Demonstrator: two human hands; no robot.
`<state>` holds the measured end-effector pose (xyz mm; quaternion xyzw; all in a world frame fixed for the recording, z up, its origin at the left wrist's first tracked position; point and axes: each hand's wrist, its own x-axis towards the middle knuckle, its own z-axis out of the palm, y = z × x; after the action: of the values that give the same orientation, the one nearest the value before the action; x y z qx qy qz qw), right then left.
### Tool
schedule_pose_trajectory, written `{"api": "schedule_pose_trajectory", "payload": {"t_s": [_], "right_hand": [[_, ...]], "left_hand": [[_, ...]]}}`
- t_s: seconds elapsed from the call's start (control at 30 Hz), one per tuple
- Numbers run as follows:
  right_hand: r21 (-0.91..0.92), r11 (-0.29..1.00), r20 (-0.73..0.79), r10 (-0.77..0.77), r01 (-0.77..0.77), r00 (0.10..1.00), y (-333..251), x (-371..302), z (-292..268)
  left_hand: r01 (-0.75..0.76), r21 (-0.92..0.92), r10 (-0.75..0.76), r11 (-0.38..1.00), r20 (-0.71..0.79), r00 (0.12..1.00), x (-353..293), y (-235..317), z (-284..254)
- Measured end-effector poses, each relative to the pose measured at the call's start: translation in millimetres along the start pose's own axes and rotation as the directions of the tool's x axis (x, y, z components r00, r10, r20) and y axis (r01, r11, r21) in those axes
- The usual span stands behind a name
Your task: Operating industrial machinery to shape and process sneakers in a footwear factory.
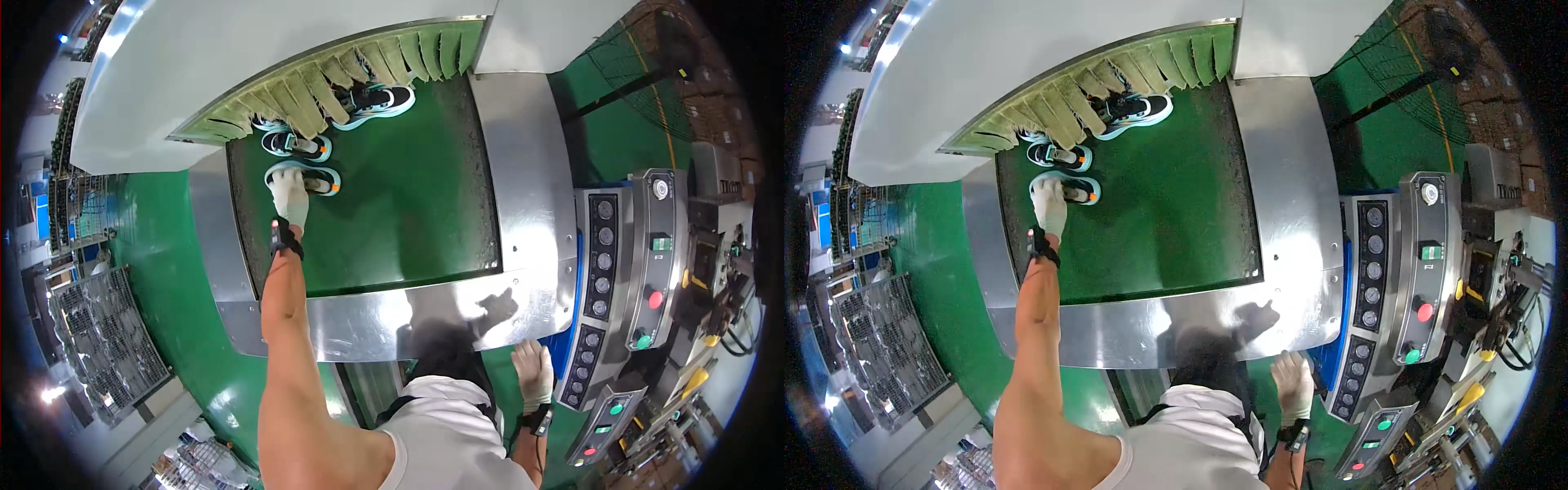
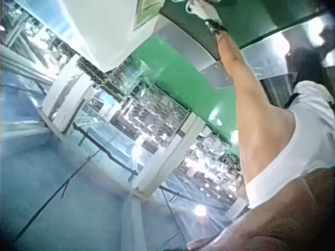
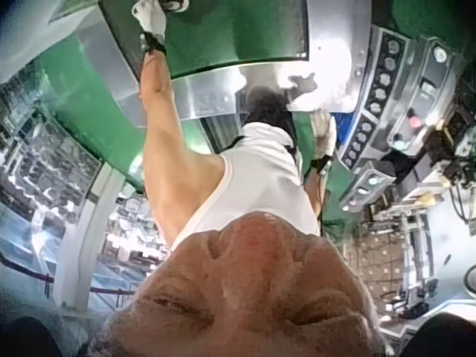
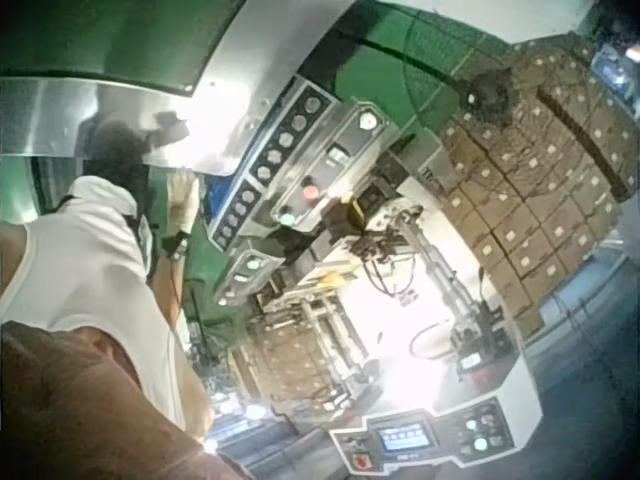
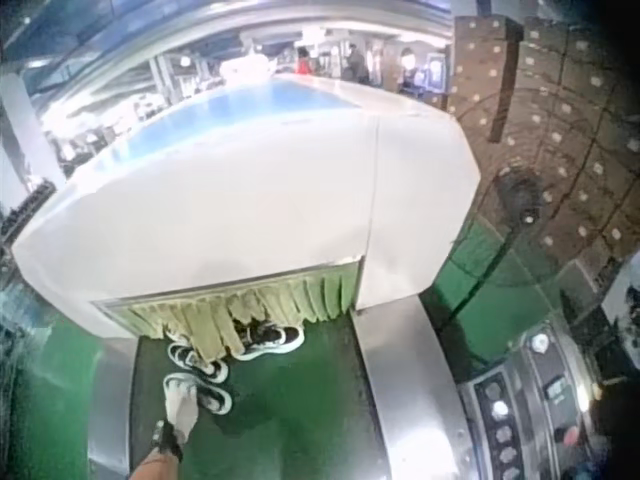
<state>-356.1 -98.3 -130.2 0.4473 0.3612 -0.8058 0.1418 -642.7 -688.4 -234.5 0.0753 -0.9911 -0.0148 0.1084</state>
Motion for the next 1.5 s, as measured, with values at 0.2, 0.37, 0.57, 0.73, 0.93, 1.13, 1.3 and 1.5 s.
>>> {"api": "schedule_pose_trajectory", "payload": {"t_s": [0.2,0.37,0.57,0.73,0.93,1.13,1.3,1.5], "right_hand": [[-0.389,0.919,0.151,-0.013,0.071,0.988,-4,-6,89],[-0.767,0.345,0.424,-0.359,0.541,0.831,-2,-19,85],[-0.927,0.187,0.115,-0.683,0.324,0.721,-65,-108,6],[-0.173,0.9,-0.356,-0.435,0.399,0.827,-42,-176,-109],[0.577,0.345,-0.487,-0.582,0.74,0.651,27,-230,-188],[0.474,0.068,-0.742,-0.506,0.878,0.439,48,-257,-224],[0.418,0.002,-0.836,-0.389,0.908,0.386,36,-275,-232],[0.355,0.176,-0.829,-0.395,0.918,0.397,26,-260,-250]], "left_hand": [[-0.173,-0.452,0.196,0.875,0.006,0.981,-82,79,-66],[-0.137,-0.744,0.643,0.654,0.452,0.618,-136,271,-137],[-0.369,-0.929,0.992,-0.001,-0.047,0.115,-197,496,-231],[-0.319,-0.861,0.907,-0.396,-0.42,0.009,-239,632,-334],[-0.182,-0.93,0.947,-0.319,-0.323,-0.008,-331,785,-354],[-0.505,-0.863,0.992,-0.034,-0.092,0.092,-429,964,-258],[-0.631,-0.75,0.979,0.199,0.126,0.158,-482,1032,-206],[-0.512,-0.853,0.995,0.101,0.084,0.055,-419,1052,-239]]}}
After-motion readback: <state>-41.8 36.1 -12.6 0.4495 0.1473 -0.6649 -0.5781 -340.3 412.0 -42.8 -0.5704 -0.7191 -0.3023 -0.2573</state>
